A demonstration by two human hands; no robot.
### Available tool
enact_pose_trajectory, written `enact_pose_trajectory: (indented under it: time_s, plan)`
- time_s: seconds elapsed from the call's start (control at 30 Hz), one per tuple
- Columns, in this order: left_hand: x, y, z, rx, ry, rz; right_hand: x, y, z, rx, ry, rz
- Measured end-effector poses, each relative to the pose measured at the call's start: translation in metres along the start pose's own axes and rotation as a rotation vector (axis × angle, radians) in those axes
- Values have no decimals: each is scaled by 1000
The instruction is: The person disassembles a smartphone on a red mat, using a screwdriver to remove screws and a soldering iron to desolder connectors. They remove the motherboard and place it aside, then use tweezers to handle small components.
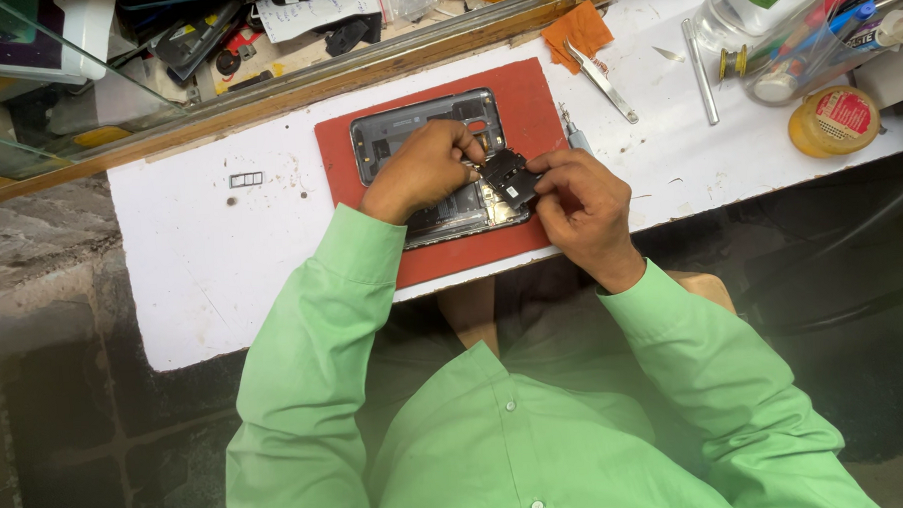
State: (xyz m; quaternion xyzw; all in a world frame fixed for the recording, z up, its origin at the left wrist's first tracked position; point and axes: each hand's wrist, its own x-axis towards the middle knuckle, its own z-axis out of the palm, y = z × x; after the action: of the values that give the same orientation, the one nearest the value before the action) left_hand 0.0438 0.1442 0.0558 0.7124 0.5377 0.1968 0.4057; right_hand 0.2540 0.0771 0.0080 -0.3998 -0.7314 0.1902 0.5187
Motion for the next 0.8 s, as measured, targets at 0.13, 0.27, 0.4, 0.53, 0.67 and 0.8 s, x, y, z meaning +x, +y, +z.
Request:
enact_pose_trajectory:
  time_s: [0.13,0.27,0.4,0.53,0.67,0.8]
  plan:
    - [-3,-2,1,-21,41,-8,2,1,-1,86,26,0]
    - [-4,-2,1,-32,40,-12,4,2,-1,173,37,91]
    - [-4,-2,1,-55,43,19,5,1,-1,108,42,64]
    - [-4,-3,1,-19,37,-3,5,0,-1,73,46,105]
    - [-4,-3,2,8,40,34,5,1,-1,92,51,79]
    - [-9,-4,6,108,117,61,3,2,-1,16,46,9]
